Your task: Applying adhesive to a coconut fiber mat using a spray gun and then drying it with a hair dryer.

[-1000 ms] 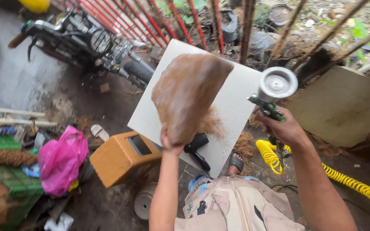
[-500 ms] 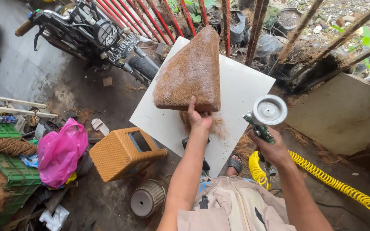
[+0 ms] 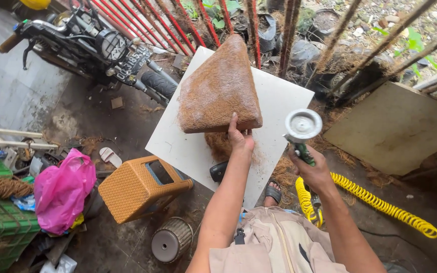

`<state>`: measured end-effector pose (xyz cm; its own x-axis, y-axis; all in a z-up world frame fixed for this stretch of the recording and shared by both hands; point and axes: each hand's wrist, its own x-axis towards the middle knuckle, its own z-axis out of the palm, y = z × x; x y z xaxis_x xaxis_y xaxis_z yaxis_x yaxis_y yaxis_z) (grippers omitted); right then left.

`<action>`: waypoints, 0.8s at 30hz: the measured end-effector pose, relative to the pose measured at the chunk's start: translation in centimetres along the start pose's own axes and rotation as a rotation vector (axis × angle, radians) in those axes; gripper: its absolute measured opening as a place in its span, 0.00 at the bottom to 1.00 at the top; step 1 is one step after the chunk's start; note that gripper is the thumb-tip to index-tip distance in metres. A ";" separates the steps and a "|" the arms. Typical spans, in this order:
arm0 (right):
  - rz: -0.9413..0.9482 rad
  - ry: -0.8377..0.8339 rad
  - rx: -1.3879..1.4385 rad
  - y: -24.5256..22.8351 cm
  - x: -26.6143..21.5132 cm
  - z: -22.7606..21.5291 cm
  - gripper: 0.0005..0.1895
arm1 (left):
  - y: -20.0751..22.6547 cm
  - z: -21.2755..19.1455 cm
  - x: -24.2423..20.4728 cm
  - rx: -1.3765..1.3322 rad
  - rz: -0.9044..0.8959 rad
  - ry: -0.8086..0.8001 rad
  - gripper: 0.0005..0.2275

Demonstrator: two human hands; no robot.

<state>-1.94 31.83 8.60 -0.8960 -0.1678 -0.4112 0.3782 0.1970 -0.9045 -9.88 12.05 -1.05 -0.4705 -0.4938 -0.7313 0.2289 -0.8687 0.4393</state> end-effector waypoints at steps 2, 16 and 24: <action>0.054 0.081 0.018 -1.6 -0.7 0.1 0.14 | 0.2 0.3 0.3 0.070 0.022 0.035 0.40; -0.023 0.116 0.059 3.4 1.8 -1.4 0.12 | 3.7 -0.7 -0.8 0.999 0.936 0.013 0.48; -0.074 0.103 0.039 0.8 1.2 -1.5 0.14 | 4.6 1.0 -2.0 1.153 1.116 -0.140 0.46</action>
<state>-3.02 33.23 7.52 -0.9401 -0.0799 -0.3315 0.3175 0.1498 -0.9364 -8.71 9.12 2.98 -0.6019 -0.7649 0.2295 -0.2074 0.4273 0.8800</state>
